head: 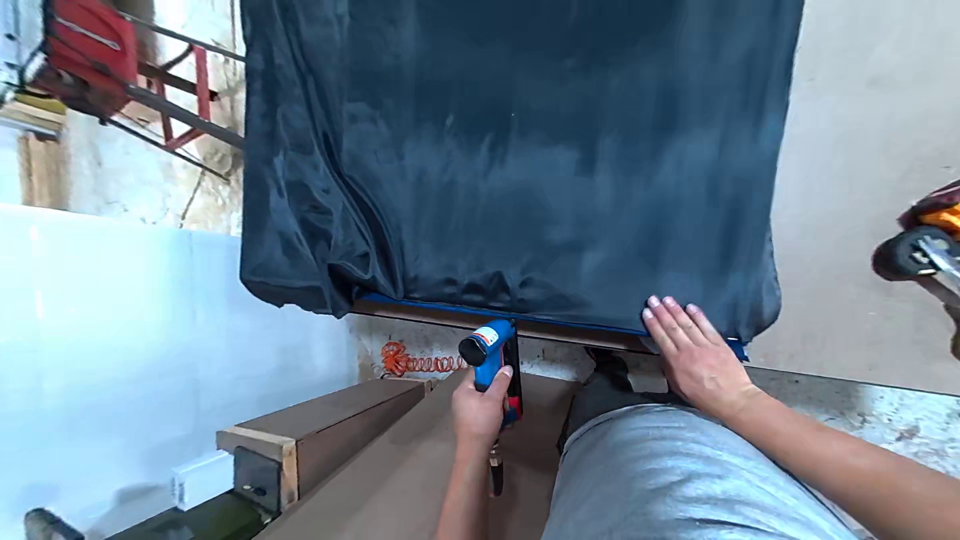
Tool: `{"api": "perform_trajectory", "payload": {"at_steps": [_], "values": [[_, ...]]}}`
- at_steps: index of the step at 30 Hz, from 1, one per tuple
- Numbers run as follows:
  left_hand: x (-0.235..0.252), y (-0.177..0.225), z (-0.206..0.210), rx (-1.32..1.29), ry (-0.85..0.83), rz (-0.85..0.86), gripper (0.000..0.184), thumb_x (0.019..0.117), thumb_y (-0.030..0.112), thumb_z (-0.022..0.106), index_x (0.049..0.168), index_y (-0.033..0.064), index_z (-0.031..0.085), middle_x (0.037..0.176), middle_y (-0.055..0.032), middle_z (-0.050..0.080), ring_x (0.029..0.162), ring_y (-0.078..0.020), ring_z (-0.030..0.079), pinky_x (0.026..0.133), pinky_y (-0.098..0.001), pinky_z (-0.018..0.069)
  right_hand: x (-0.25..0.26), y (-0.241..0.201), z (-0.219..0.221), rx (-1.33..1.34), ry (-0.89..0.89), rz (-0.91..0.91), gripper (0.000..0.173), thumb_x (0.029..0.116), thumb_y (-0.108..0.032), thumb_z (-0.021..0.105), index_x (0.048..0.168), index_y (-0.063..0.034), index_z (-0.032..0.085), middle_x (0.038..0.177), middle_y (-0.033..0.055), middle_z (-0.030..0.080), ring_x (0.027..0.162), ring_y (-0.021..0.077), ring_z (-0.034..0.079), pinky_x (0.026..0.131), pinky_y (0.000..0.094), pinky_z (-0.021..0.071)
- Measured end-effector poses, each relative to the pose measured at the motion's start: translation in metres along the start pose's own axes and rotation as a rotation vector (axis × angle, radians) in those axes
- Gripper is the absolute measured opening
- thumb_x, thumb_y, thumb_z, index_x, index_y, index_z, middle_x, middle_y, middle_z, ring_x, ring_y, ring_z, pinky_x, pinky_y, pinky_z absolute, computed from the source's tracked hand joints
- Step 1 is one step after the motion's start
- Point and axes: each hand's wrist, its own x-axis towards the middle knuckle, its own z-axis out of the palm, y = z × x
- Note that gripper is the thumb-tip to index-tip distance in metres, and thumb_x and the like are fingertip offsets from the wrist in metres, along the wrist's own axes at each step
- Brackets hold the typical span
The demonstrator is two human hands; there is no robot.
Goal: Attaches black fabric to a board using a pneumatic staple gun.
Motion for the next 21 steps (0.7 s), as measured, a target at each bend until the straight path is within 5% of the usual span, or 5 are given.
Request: {"api": "perform_trajectory", "payload": {"at_steps": [13,21], "values": [[-0.005,0.005,0.031,0.140,-0.063,0.033,0.031,0.0971,0.034,0.072,0.104,0.0042,0.068,0.068,-0.0074,0.067,0.057,-0.0203,0.066,0.059,-0.0422,0.0593,-0.018,0.000,0.009,-0.036,-0.036,-0.024,0.075,0.0934,-0.004,0.055,0.163,-0.0052,0.026,0.170,0.0119,0.024,0.157,0.0268,0.023,0.127,0.0471,0.0215],[-0.038,0.013,0.066,0.057,-0.084,0.018,0.025,0.0960,0.026,0.073,0.098,0.0015,0.068,0.066,-0.0077,0.066,0.053,-0.0194,0.064,0.056,-0.0397,0.0586,-0.032,0.008,0.010,-0.025,-0.040,-0.101,0.079,0.0910,-0.007,0.058,0.163,-0.0040,0.025,0.171,0.0134,0.021,0.158,0.0280,0.022,0.127,0.0474,0.0213]]}}
